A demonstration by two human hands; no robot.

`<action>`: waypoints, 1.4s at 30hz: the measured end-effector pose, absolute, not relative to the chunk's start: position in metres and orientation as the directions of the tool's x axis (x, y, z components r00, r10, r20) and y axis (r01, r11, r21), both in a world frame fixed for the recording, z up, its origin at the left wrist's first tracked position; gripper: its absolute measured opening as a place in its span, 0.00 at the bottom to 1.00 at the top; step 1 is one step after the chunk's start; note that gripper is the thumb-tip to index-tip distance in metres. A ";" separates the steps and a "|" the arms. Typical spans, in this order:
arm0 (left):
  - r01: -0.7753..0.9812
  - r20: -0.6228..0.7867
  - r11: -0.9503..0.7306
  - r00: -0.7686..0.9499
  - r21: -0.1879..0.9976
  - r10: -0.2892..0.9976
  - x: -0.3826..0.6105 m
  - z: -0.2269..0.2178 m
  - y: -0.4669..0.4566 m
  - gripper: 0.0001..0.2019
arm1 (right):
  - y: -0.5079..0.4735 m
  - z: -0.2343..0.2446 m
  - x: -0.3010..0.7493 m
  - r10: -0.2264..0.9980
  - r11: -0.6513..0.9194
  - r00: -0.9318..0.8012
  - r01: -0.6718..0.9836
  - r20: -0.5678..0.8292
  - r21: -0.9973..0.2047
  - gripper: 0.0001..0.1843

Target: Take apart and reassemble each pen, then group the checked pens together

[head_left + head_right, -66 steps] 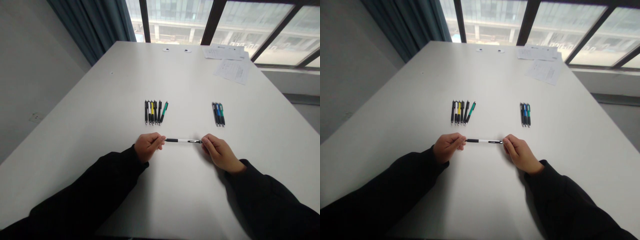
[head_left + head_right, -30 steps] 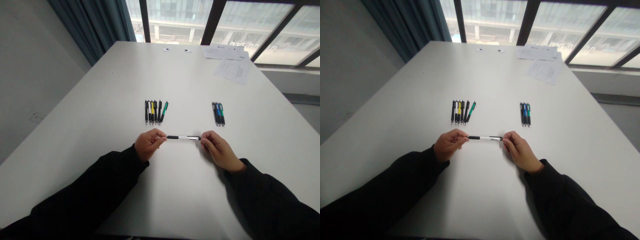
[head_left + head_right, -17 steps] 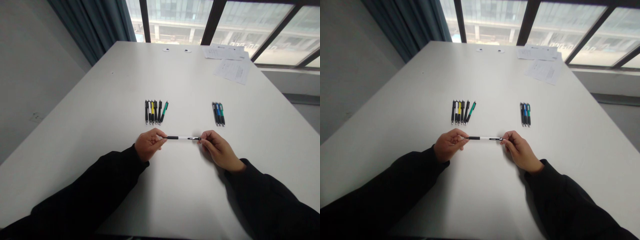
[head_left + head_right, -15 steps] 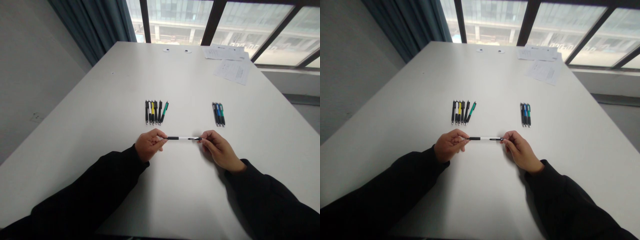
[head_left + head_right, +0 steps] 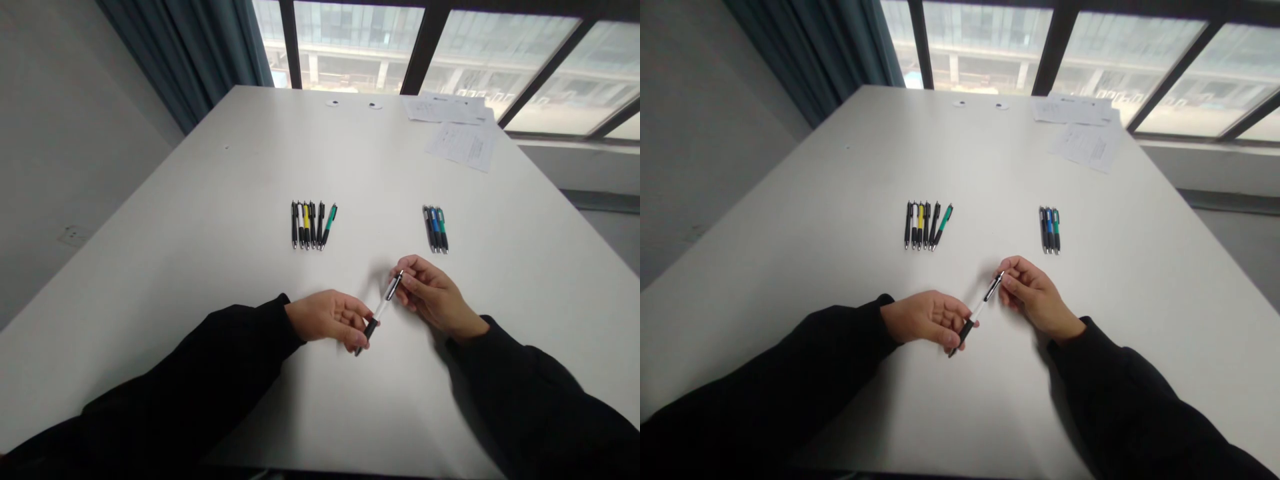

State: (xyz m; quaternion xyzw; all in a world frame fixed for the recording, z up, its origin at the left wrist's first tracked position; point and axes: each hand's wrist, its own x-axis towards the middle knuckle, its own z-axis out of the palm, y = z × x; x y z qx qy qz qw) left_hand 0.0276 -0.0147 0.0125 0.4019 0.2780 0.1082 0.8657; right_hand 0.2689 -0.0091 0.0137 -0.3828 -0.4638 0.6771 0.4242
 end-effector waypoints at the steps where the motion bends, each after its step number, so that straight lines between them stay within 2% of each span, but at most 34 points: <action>1: 0.044 -0.376 0.642 0.840 0.766 0.392 0.030 0.013 -0.017 0.22 | -0.011 0.015 0.263 0.931 -0.203 -0.346 -0.217 -0.119 -0.955 0.12; 2: 0.031 -0.350 0.621 0.847 0.783 0.399 0.032 0.012 -0.018 0.20 | -0.014 0.015 0.258 0.931 -0.192 -0.348 -0.201 -0.113 -0.961 0.15; 4: -0.049 -0.272 0.538 0.822 0.842 0.500 0.035 0.011 -0.020 0.16 | -0.022 0.016 0.249 0.921 -0.170 -0.372 -0.116 -0.116 -0.979 0.19; 7: -0.165 -0.112 0.292 0.666 0.942 0.738 0.036 0.007 -0.020 0.13 | -0.033 0.018 0.242 0.901 -0.118 -0.406 0.104 -0.151 -0.988 0.12; 9: -0.170 -0.009 0.130 0.572 0.977 0.820 0.036 0.005 -0.019 0.13 | -0.036 0.020 0.240 0.879 -0.090 -0.438 0.235 -0.188 -0.968 0.19; 11: -0.138 0.084 -0.012 0.536 0.990 0.840 0.036 0.005 -0.020 0.12 | -0.037 0.022 0.239 0.850 -0.106 -0.475 0.269 -0.227 -0.957 0.25; 13: -0.031 0.185 -0.198 0.519 0.980 0.834 0.035 0.007 -0.021 0.11 | -0.035 0.023 0.237 0.819 -0.166 -0.506 0.241 -0.270 -0.956 0.27; 16: 0.175 0.329 -0.497 0.562 0.850 0.759 0.035 0.012 -0.022 0.13 | -0.034 0.024 0.236 0.783 -0.254 -0.532 0.197 -0.321 -0.947 0.27; 18: 0.229 0.350 -0.592 0.626 0.772 0.697 0.034 0.016 -0.022 0.15 | -0.034 0.022 0.236 0.788 -0.261 -0.533 0.162 -0.307 -0.951 0.27; 22: 0.245 0.291 -0.568 0.664 0.786 0.689 0.034 0.018 -0.022 0.18 | -0.036 0.018 0.236 0.825 -0.209 -0.516 0.101 -0.231 -0.973 0.23; 27: 0.231 0.201 -0.424 0.624 0.876 0.755 0.034 0.016 -0.023 0.22 | -0.038 0.014 0.235 0.834 -0.245 -0.524 -0.073 -0.172 -0.967 0.13; 29: 0.220 0.175 -0.378 0.611 0.899 0.772 0.033 0.016 -0.022 0.23 | -0.036 0.014 0.234 0.833 -0.261 -0.531 -0.122 -0.159 -0.958 0.14; 34: 0.242 0.105 -0.291 0.574 0.926 0.812 0.030 0.017 -0.020 0.23 | -0.034 0.013 0.236 0.814 -0.260 -0.547 -0.043 -0.195 -0.965 0.18; 36: 0.238 0.091 -0.273 0.574 0.932 0.814 0.030 0.018 -0.019 0.24 | -0.034 0.014 0.236 0.839 -0.249 -0.513 -0.064 -0.182 -0.966 0.13; 39: 0.222 0.078 -0.250 0.582 0.943 0.810 0.030 0.018 -0.019 0.24 | -0.035 0.014 0.235 0.852 -0.251 -0.498 -0.114 -0.164 -0.961 0.15; 42: 0.223 0.071 -0.247 0.591 0.943 0.803 0.030 0.018 -0.019 0.23 | -0.035 0.013 0.235 0.850 -0.241 -0.499 -0.077 -0.172 -0.967 0.14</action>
